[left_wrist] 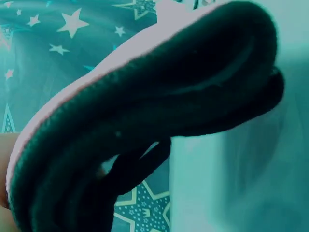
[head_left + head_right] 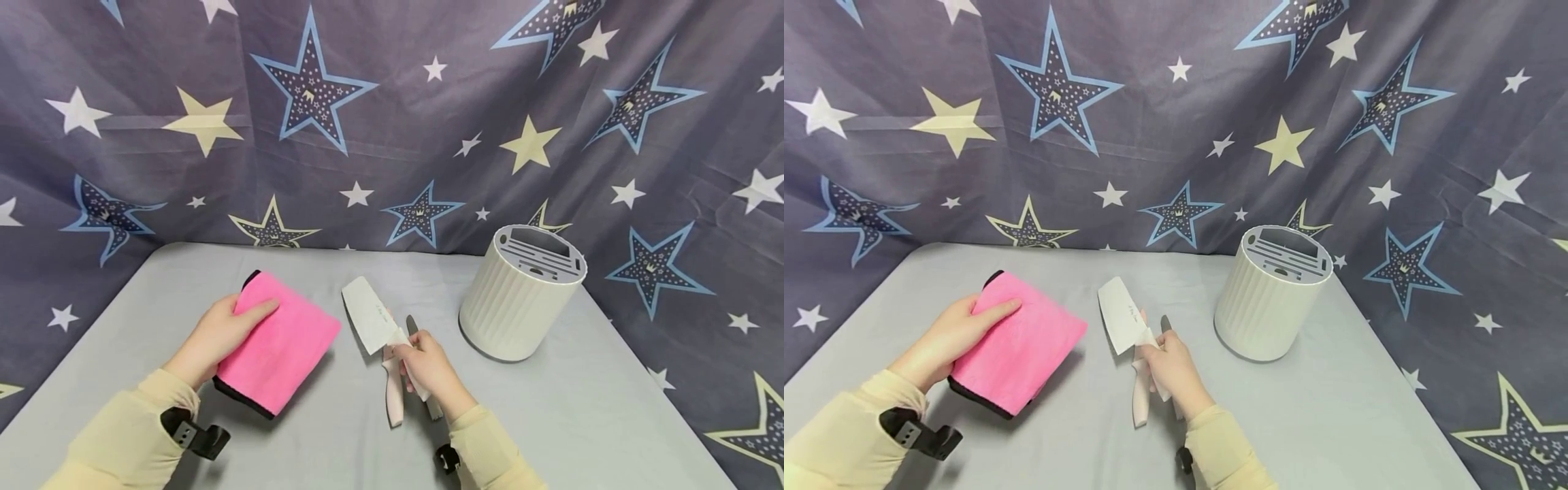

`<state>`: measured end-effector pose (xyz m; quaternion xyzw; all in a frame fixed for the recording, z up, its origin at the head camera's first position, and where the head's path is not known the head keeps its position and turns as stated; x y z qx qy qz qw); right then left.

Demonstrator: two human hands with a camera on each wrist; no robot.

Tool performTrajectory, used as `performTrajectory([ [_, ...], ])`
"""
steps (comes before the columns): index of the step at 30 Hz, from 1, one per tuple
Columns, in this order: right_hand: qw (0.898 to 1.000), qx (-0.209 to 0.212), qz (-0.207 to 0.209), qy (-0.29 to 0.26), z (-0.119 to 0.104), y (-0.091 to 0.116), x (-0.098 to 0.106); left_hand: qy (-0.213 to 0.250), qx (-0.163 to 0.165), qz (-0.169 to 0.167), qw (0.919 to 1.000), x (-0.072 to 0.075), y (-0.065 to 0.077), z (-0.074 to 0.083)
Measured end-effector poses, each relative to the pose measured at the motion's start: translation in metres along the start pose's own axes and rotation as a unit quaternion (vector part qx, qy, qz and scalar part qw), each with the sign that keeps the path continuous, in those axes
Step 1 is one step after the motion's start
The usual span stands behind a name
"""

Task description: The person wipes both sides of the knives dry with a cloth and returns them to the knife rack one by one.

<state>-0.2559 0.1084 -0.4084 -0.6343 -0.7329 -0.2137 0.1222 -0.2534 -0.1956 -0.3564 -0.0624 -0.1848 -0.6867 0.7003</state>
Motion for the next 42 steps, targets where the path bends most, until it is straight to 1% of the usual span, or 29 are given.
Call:
performTrajectory([
  [3,0.999,0.002,-0.003,-0.046,0.000,0.001,-0.001,0.017,0.003,0.016,0.9997,0.000,0.001,0.003],
  [6,0.996,0.003,-0.013,-0.093,-0.003,0.003,-0.001,0.037,0.006,0.030,0.9989,0.000,0.002,0.005],
  [9,0.991,0.004,-0.031,-0.127,-0.007,0.006,-0.002,0.045,-0.002,0.056,0.9974,0.003,0.001,0.007],
  [12,0.987,0.015,-0.063,-0.146,-0.011,0.008,-0.005,0.043,-0.013,0.091,0.9948,0.009,0.000,0.008],
  [15,0.979,0.032,-0.108,-0.170,-0.015,0.010,-0.010,0.051,-0.023,0.126,0.9905,0.014,-0.001,0.010],
  [17,0.973,0.036,-0.130,-0.189,-0.017,0.012,-0.013,0.066,-0.030,0.143,0.9871,0.017,-0.001,0.011],
  [20,0.967,0.026,-0.135,-0.214,-0.020,0.016,-0.015,0.085,-0.037,0.166,0.9817,0.019,-0.002,0.014],
  [22,0.965,0.015,-0.131,-0.225,-0.021,0.018,-0.016,0.083,-0.042,0.185,0.9784,0.021,-0.002,0.016],
  [25,0.962,0.003,-0.133,-0.239,-0.022,0.021,-0.018,0.060,-0.054,0.221,0.9720,0.025,0.000,0.022],
  [28,0.959,-0.002,-0.137,-0.248,-0.023,0.024,-0.019,0.051,-0.066,0.254,0.9636,0.029,0.001,0.028],
  [32,0.959,0.001,-0.138,-0.247,-0.024,0.027,-0.020,0.061,-0.083,0.292,0.9508,0.035,0.004,0.037],
  [35,0.960,-0.001,-0.136,-0.246,-0.024,0.029,-0.021,0.059,-0.109,0.315,0.9408,0.036,0.006,0.045],
  [38,0.960,-0.004,-0.135,-0.247,-0.024,0.030,-0.023,0.040,-0.140,0.327,0.9336,0.033,0.007,0.053],
  [42,0.958,-0.002,-0.139,-0.251,-0.026,0.033,-0.026,0.009,-0.175,0.323,0.9301,0.023,0.006,0.061],
])
Point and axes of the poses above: each hand's wrist, its own y-axis away from the middle knuckle, its own x-axis out of the back of the hand, z = x × y, the point moved 8 cm from there along -y, towards the middle knuckle, and after that the axes turned 7 degrees about y, right-handed, at the moved point
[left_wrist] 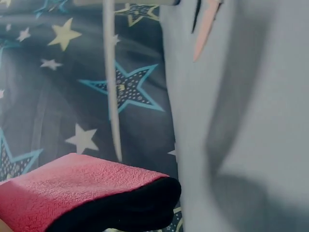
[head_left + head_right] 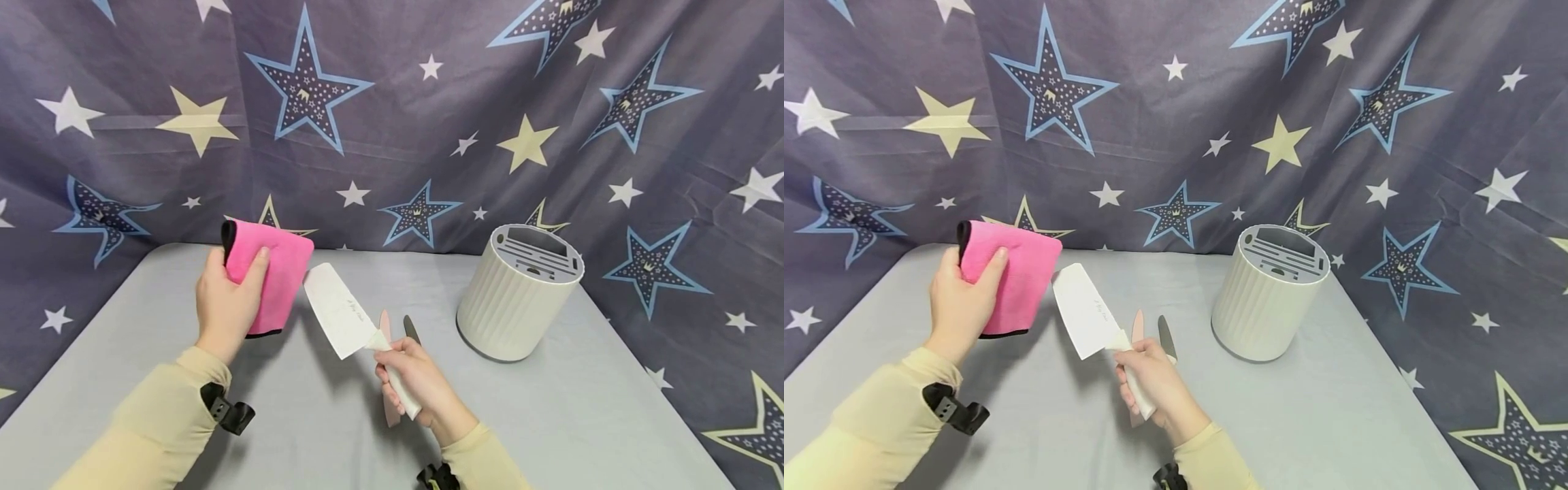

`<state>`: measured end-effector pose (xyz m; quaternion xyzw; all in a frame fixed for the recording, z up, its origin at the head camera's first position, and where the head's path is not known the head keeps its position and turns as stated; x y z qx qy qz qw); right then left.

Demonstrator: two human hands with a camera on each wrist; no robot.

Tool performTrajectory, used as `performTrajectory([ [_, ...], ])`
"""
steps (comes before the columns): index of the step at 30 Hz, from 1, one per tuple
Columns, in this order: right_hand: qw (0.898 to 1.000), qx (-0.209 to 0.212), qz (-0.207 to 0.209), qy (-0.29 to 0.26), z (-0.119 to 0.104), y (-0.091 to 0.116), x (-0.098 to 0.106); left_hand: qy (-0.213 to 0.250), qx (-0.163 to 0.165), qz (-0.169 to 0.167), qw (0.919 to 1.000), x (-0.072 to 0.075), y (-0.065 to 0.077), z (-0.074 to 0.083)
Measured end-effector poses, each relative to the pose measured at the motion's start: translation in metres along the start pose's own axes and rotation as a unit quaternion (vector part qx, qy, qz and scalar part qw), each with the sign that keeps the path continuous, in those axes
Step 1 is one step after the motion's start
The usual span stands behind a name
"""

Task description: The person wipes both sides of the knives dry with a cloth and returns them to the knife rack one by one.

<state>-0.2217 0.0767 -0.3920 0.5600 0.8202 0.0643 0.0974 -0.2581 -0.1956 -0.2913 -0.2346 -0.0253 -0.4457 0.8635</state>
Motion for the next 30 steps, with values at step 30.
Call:
performTrajectory([
  [30,1.000,0.002,-0.005,0.013,0.000,0.003,-0.008,-0.101,-0.220,-0.168,0.9555,-0.070,0.058,0.029],
])
Point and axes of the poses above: each hand's wrist, its own y-axis away from the middle knuckle, its own x-axis out of the back of the hand, z = x × y, the point moved 8 cm from there along -y, towards the middle knuckle, and after that the axes turned 7 degrees about y, right-handed, at the moved point
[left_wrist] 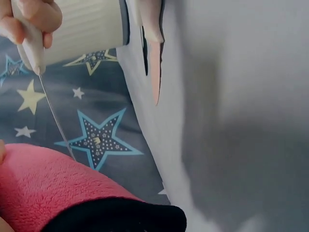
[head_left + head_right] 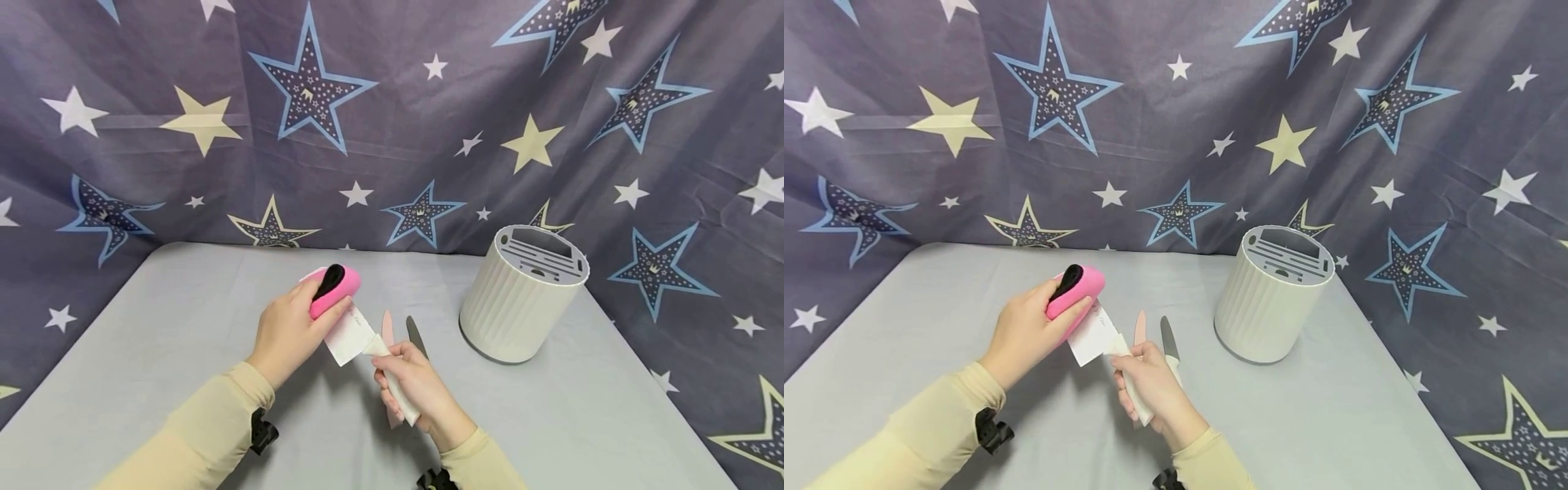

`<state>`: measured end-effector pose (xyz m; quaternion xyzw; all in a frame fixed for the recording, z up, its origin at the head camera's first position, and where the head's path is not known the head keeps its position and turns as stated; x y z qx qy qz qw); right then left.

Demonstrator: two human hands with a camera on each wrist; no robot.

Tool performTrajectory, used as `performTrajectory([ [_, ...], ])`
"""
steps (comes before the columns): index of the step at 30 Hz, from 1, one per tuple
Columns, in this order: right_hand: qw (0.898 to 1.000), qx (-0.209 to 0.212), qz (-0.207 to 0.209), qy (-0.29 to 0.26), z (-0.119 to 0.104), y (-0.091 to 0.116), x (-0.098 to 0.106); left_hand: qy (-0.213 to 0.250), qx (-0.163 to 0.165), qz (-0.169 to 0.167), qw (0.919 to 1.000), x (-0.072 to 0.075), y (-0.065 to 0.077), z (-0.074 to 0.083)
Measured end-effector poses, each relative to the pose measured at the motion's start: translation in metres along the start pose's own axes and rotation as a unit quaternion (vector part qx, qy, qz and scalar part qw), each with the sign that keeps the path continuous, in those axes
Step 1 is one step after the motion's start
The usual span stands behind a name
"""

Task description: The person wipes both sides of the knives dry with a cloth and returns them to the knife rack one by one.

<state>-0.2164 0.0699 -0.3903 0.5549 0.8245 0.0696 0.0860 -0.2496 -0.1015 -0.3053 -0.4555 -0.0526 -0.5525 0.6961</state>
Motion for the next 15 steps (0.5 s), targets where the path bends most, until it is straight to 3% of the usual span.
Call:
performTrajectory([
  [9,1.000,-0.005,0.002,0.007,0.003,0.000,0.002,0.024,-0.009,-0.063,0.9977,-0.015,0.002,0.010],
  [15,1.000,-0.008,0.001,0.013,0.006,0.001,0.002,0.053,0.032,-0.107,0.9924,-0.024,0.003,0.007],
])
Point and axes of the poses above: each hand's wrist, its own y-axis away from the middle knuckle, its own x-axis out of the back of the hand, z = x × y, the point moved 8 cm from there along -y, towards the middle knuckle, and after that the axes turned 7 degrees about y, right-handed, at the moved point
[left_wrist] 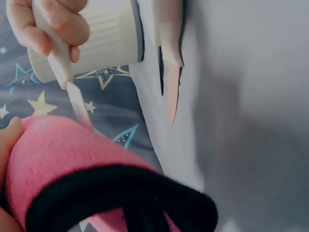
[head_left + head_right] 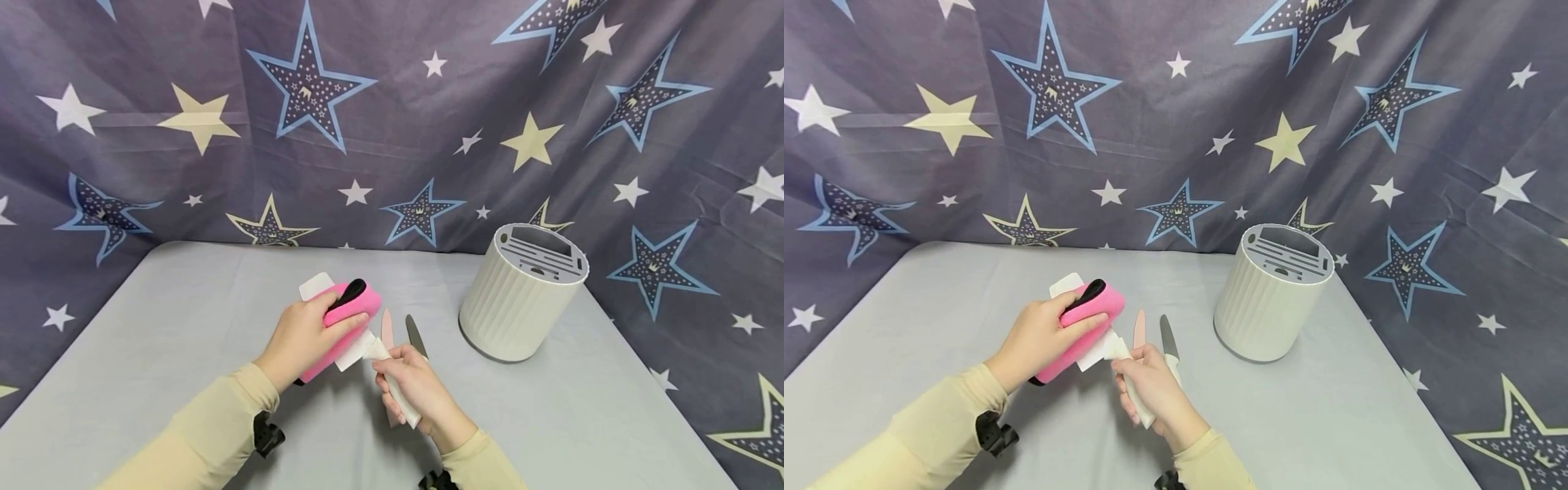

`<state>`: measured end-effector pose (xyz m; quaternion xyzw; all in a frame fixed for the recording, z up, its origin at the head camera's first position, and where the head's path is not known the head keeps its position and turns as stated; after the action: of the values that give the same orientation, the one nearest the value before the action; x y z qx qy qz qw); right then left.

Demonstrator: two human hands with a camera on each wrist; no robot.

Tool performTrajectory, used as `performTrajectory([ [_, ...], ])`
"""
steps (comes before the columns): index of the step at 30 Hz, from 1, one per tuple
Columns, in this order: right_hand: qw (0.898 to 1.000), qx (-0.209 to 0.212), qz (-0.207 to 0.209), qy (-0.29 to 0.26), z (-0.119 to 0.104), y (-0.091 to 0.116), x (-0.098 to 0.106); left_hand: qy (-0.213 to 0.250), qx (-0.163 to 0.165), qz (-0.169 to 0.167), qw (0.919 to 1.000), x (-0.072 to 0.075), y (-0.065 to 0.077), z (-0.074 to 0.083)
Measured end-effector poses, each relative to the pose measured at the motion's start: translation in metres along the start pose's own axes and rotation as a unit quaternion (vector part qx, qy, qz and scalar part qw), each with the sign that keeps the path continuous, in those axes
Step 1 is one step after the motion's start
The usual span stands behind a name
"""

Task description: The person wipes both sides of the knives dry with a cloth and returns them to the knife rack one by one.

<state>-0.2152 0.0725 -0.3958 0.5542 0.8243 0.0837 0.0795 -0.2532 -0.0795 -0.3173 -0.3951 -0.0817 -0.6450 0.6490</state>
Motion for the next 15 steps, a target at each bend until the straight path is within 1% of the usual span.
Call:
performTrajectory([
  [3,1.000,0.000,-0.004,-0.001,0.001,0.000,-0.001,0.016,0.035,-0.031,0.9988,-0.004,-0.002,-0.005],
  [6,1.000,0.000,-0.008,-0.004,0.001,0.001,-0.002,0.045,0.066,-0.062,0.9949,-0.008,-0.004,-0.009],
  [8,1.000,0.000,-0.010,-0.006,0.001,0.001,-0.002,0.067,0.082,-0.074,0.9916,-0.010,-0.005,-0.011],
  [11,1.000,0.000,-0.012,-0.005,0.001,0.001,-0.002,0.089,0.107,-0.082,0.9868,-0.012,-0.005,-0.015],
  [15,1.000,-0.002,-0.013,-0.004,0.002,0.000,-0.002,0.094,0.125,-0.084,0.9842,-0.012,-0.005,-0.019],
])
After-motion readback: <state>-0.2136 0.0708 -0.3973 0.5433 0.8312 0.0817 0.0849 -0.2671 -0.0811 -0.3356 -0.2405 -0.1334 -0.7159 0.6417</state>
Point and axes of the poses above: each hand's wrist, its own y-axis away from the middle knuckle, its own x-axis out of the back of the hand, z = x × y, the point moved 8 cm from there along -y, towards the middle knuckle, and after that the axes turned 7 degrees about y, right-handed, at the moved point
